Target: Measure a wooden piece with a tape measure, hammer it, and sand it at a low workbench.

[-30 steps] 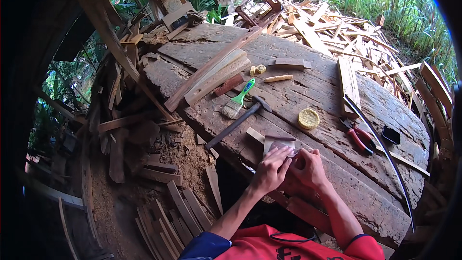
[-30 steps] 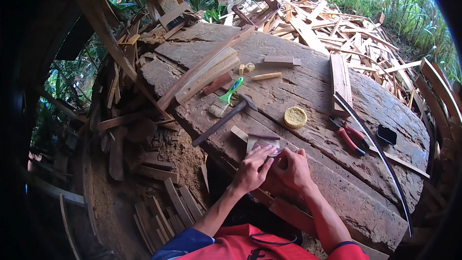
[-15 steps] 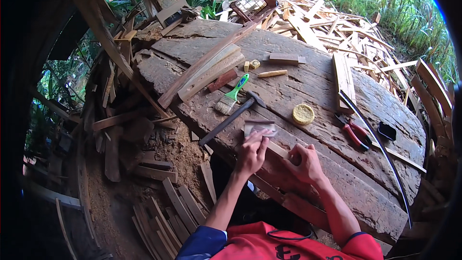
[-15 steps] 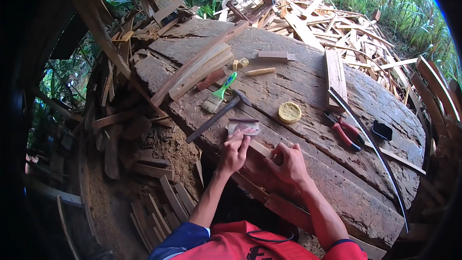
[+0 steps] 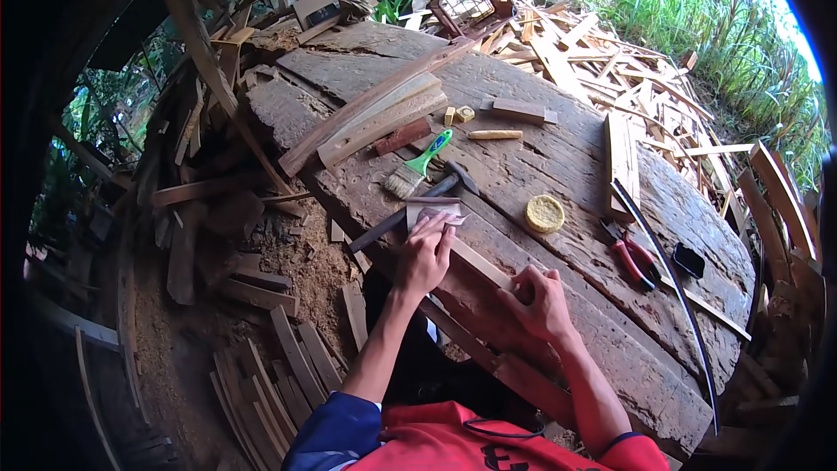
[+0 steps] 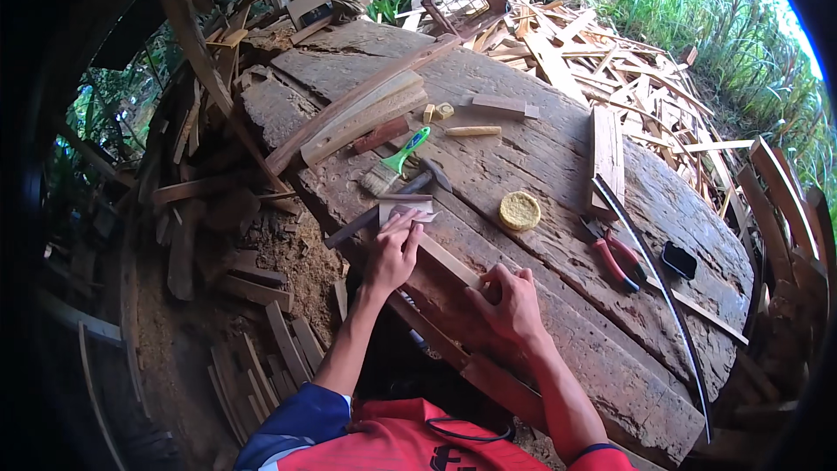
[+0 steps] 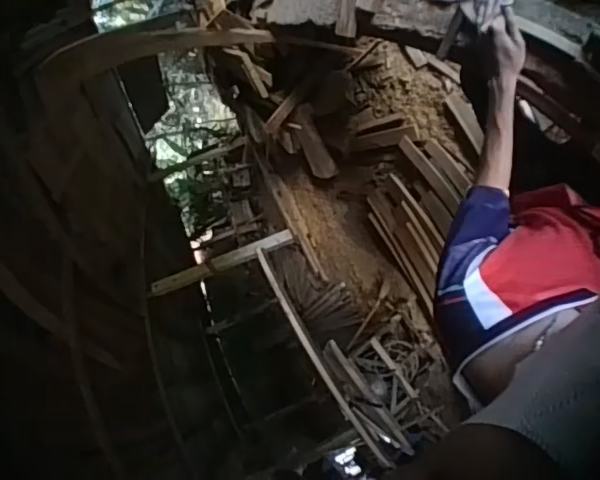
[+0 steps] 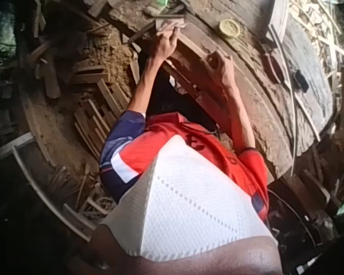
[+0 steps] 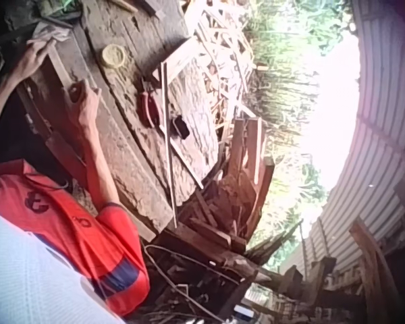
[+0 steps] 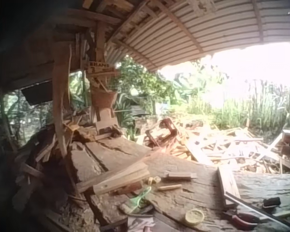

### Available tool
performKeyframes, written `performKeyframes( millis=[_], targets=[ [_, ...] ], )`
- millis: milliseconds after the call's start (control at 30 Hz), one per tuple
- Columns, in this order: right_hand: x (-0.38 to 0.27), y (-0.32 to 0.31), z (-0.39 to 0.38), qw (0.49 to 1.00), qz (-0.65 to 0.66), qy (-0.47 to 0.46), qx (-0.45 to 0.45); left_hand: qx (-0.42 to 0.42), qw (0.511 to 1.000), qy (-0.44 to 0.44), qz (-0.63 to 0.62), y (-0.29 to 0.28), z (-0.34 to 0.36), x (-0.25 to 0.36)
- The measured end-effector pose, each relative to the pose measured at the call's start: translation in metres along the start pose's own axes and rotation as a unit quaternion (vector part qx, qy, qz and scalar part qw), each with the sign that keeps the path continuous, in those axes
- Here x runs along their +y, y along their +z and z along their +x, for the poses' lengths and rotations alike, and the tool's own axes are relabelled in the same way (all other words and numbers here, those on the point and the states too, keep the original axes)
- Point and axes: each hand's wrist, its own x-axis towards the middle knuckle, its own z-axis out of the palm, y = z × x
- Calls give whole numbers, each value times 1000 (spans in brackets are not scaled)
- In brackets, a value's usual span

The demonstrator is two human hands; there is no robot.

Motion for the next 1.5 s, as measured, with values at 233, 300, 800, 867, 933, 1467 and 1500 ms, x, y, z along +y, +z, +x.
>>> performKeyframes(
  millis=[233, 300, 800, 867, 933, 1467, 1500],
  targets=[
    [6, 1, -4, 1000, -12, -6, -1, -128, 984, 83, -89, 13, -38, 70],
    [4, -3, -1, 1000, -3, 2, -2, -90, 992, 47, -70, 4, -26, 43],
    [-2, -3, -1, 1000, 18, 12, 5, -100, 995, 22, -19, 2, -25, 29],
    [15, 1, -7, 1000, 4, 7, 13, -139, 979, 82, -124, 16, -38, 72],
    [12, 3, -5, 1000, -8, 4, 21, -134, 980, 75, -124, 15, -43, 75],
    [7, 2, -2, 999, -6, 33, 7, -102, 994, -3, -50, 10, -32, 58],
    [17, 3, -5, 999, -21, 30, 13, -120, 989, 43, -76, 20, -36, 75]
  ],
)
